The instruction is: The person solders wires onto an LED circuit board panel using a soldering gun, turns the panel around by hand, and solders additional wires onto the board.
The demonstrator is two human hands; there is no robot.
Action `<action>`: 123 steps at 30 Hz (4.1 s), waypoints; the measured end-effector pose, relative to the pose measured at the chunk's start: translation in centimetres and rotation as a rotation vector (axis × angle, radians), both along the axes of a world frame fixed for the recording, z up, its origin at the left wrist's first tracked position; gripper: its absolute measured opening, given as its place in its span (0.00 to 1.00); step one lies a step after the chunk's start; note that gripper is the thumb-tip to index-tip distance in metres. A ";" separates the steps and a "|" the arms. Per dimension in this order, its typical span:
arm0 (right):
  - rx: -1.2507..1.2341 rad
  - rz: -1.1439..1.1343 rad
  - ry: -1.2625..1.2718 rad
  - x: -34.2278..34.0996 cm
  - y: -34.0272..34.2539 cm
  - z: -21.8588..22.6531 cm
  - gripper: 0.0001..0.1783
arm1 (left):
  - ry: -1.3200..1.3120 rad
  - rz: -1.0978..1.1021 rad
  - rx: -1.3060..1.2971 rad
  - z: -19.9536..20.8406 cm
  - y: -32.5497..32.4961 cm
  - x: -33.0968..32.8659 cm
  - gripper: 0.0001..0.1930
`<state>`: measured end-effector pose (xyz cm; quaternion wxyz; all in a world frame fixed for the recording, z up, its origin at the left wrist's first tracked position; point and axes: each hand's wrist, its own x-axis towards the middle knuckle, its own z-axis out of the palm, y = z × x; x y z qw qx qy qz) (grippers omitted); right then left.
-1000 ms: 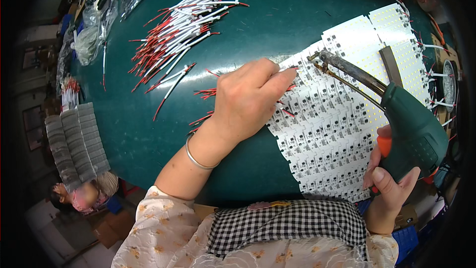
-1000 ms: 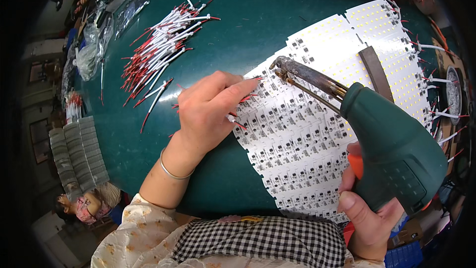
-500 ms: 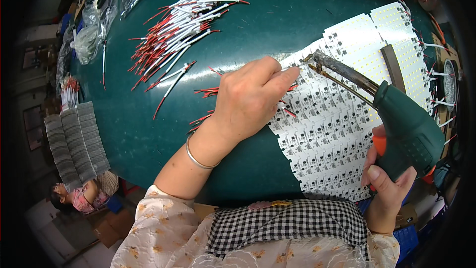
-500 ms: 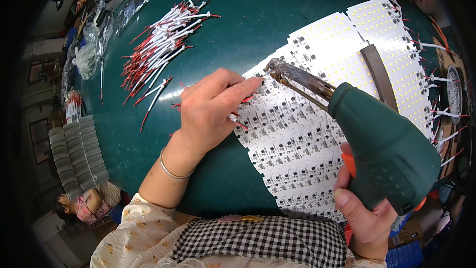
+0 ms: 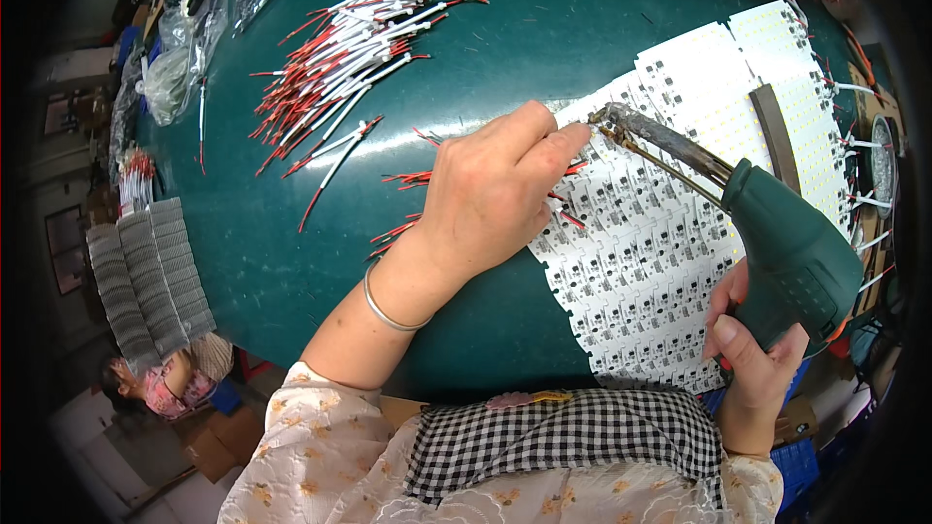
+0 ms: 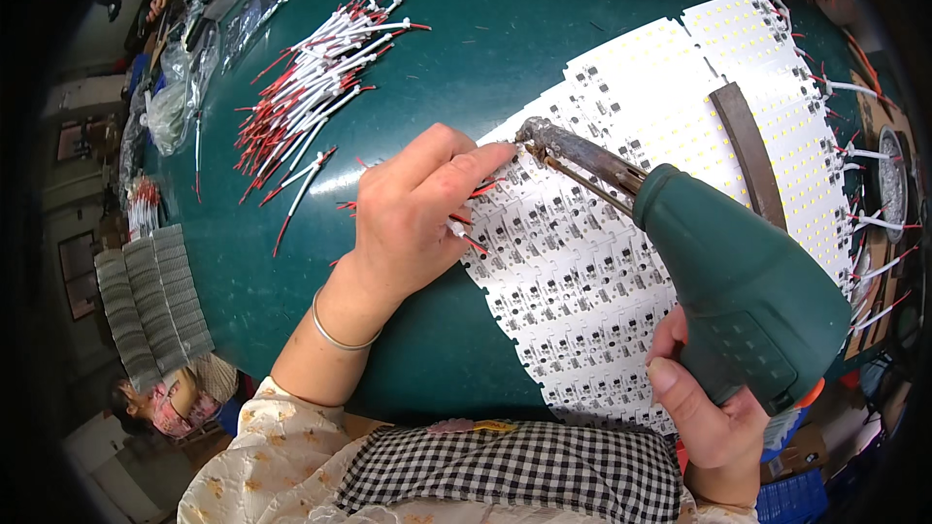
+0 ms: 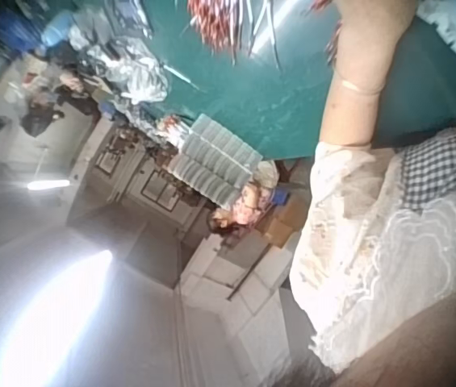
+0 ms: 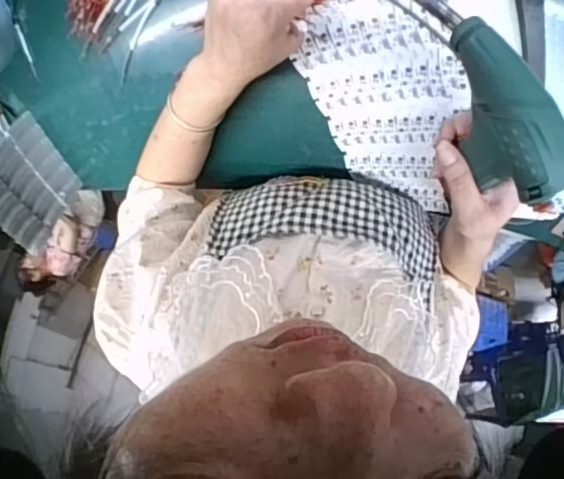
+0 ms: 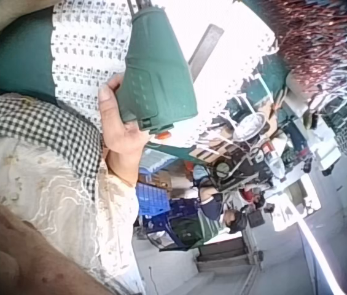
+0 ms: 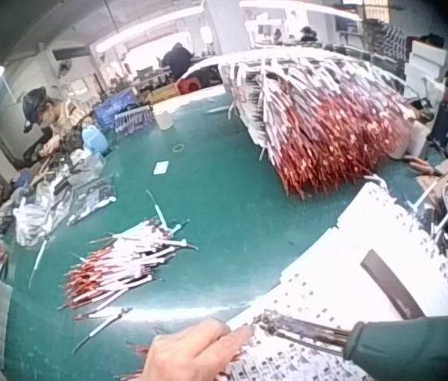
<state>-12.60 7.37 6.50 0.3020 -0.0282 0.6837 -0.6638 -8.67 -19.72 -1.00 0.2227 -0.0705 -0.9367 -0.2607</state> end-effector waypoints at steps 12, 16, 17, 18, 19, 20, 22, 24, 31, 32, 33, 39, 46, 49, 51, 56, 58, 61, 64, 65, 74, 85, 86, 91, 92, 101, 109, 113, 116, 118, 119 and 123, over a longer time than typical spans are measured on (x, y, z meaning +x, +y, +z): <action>-0.002 -0.169 0.134 -0.4 0.4 0.2 0.41 | -0.008 0.002 -0.007 0.0 0.0 0.1 0.28; 0.003 -0.199 0.102 0.1 1.3 0.0 0.42 | -0.027 0.014 -0.025 0.1 0.1 0.0 0.27; 0.003 -0.200 0.103 0.3 1.5 0.1 0.42 | -0.040 0.020 0.001 0.1 0.1 0.0 0.26; 0.014 -0.204 0.086 0.5 1.7 0.2 0.43 | -0.053 0.027 0.027 0.2 0.1 0.0 0.25; 0.026 -0.208 0.068 0.6 1.8 0.3 0.44 | -0.052 0.026 0.027 0.0 -0.2 -0.2 0.25; 0.025 -0.209 0.069 0.7 1.7 0.2 0.44 | -0.031 -0.018 0.090 -0.5 -0.7 -0.3 0.23; 0.046 -0.176 0.176 0.9 1.5 -0.1 0.41 | -0.008 -0.062 0.153 -0.6 -1.0 -0.3 0.22; 0.067 -0.172 0.146 1.1 1.6 -0.2 0.40 | -0.020 -0.097 0.151 -0.5 -1.0 -0.5 0.20; 0.103 -0.202 0.077 2.2 1.2 -0.4 0.34 | 0.013 -0.115 0.139 -0.8 -1.0 -0.5 0.19; 0.102 -0.201 0.076 2.1 1.1 -0.3 0.34 | 0.011 -0.114 0.136 -0.9 -1.0 -0.4 0.19; 0.087 -0.191 0.049 2.0 0.9 -0.1 0.33 | 0.009 -0.112 0.132 -0.9 -1.0 -0.3 0.19; 0.117 -0.082 -0.059 1.8 1.1 0.6 0.28 | 0.049 -0.126 0.093 -1.2 -1.1 -0.4 0.19; 0.272 -0.035 0.172 2.9 2.3 -1.6 0.34 | 0.072 -0.137 0.054 -1.3 -0.9 -0.3 0.20; 0.203 -0.195 0.017 2.7 1.4 -0.4 0.36 | 0.066 -0.131 0.043 -1.2 -0.8 -0.4 0.21; 0.133 -0.206 0.065 1.8 1.0 0.3 0.37 | 0.087 -0.130 0.028 -1.3 -0.9 -0.4 0.21; -0.003 -0.199 0.105 0.5 1.1 0.9 0.43 | 0.022 -0.120 0.046 -0.2 -0.5 0.0 0.20; -0.033 -0.187 0.140 0.1 1.7 0.6 0.43 | -0.035 -0.107 0.071 0.1 -0.4 0.0 0.19; -0.071 -0.162 0.187 -0.4 2.4 0.9 0.42 | 0.006 -0.155 0.143 0.0 -0.6 -0.2 0.15; -0.095 -0.136 0.127 -1.1 2.8 1.5 0.43 | 0.061 -0.125 0.156 0.4 -1.0 -0.3 0.13; -0.094 -0.127 0.131 -1.2 2.8 1.5 0.44 | 0.147 -0.010 0.048 0.9 -1.2 -0.3 0.14; -0.118 -0.146 0.098 -1.1 2.1 0.9 0.42 | 0.038 0.004 0.131 1.5 0.5 -1.2 0.09; -0.107 -0.173 0.063 -0.9 1.9 0.6 0.43 | -0.102 -0.011 0.228 1.1 0.5 -1.1 0.27; -0.096 -0.163 0.050 -0.9 2.0 0.6 0.43 | -0.086 0.018 0.186 1.1 0.4 -1.1 0.26; -0.084 -0.173 0.040 -1.0 1.8 0.6 0.44 | 0.054 0.116 0.208 1.0 1.1 -1.4 0.19; -0.082 -0.178 0.044 -1.0 1.7 0.6 0.44 | 0.033 0.115 0.194 1.0 1.0 -1.3 0.16; -0.070 -0.127 0.048 -1.1 2.0 0.3 0.43 | 0.040 0.066 0.190 0.3 1.2 -1.4 0.18; -0.088 -0.148 0.071 -1.0 1.5 0.0 0.42 | 0.035 0.061 0.122 -0.2 1.3 -1.6 0.21; -0.073 -0.138 0.041 -1.0 1.6 0.2 0.42 | 0.074 0.068 0.266 -0.3 1.4 -1.8 0.20; -0.067 -0.148 0.039 -0.8 1.5 0.1 0.42 | 0.067 0.077 0.268 -0.2 1.5 -1.8 0.19; -0.069 -0.163 0.056 -0.8 1.4 0.0 0.41 | 0.068 0.079 0.271 -0.2 1.5 -1.9 0.18; -0.062 -0.143 0.064 -0.8 1.4 0.0 0.40 | 0.075 0.075 0.273 -0.4 1.5 -1.9 0.18; 0.008 -0.135 0.135 -0.5 0.5 -0.5 0.38 | 0.080 0.060 0.258 -0.2 1.5 -1.9 0.20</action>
